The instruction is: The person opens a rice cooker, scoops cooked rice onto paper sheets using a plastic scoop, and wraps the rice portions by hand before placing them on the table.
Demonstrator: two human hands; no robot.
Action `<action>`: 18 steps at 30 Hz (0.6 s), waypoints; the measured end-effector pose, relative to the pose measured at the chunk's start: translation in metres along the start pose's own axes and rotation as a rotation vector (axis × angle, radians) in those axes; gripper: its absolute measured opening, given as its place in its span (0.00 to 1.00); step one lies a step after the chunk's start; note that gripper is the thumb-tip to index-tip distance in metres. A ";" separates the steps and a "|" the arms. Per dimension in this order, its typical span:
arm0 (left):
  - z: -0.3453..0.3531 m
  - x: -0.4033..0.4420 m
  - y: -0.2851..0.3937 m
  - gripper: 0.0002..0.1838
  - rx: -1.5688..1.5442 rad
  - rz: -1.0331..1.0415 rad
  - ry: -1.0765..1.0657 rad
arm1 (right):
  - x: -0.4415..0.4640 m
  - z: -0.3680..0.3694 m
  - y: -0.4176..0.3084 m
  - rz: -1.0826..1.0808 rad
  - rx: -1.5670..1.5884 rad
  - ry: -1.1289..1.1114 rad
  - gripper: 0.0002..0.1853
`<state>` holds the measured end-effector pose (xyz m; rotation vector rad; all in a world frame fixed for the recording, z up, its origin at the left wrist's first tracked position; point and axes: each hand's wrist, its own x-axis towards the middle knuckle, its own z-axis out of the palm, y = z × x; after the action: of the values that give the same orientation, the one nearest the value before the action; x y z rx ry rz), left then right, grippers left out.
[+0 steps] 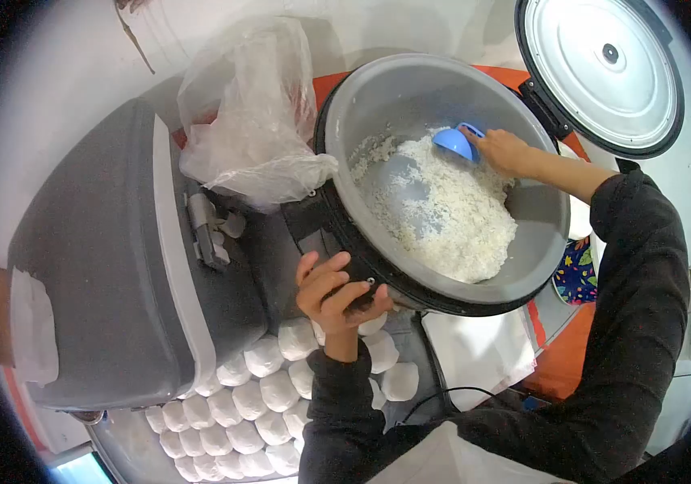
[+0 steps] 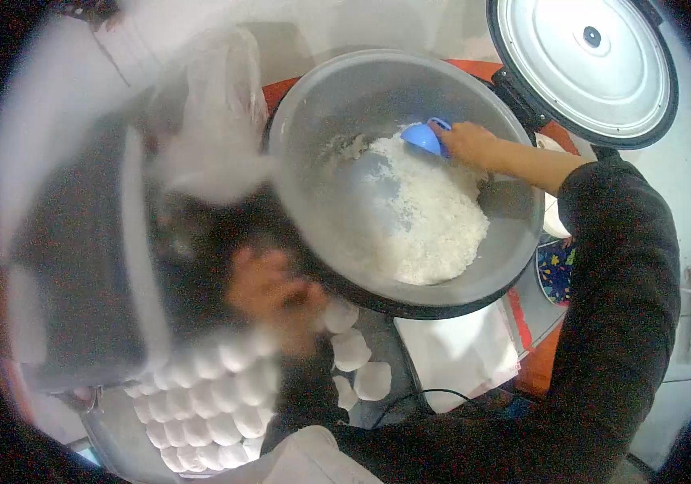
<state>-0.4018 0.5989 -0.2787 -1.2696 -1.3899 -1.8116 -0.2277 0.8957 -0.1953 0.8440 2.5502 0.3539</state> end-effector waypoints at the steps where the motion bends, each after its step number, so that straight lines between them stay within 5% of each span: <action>1: 0.000 -0.001 -0.002 0.12 0.000 0.003 0.005 | 0.001 0.003 0.004 -0.034 0.015 0.018 0.39; 8: -0.003 -0.018 -0.008 0.11 -0.009 -0.016 0.013 | -0.017 0.009 -0.009 -0.074 0.181 -0.092 0.38; 10: -0.004 -0.021 -0.008 0.11 -0.041 -0.010 -0.032 | -0.019 0.013 -0.023 -0.131 0.249 -0.150 0.31; 13: 0.002 -0.013 0.000 0.14 0.106 -0.016 0.106 | -0.020 -0.014 -0.030 -0.257 0.466 -0.191 0.33; 18: -0.005 -0.009 -0.008 0.12 0.124 0.084 0.039 | 0.035 0.010 0.000 -0.153 0.597 -0.219 0.26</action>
<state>-0.4061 0.5958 -0.2908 -1.2045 -1.3845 -1.6588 -0.2480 0.9184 -0.2146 0.8167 2.5079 -0.5451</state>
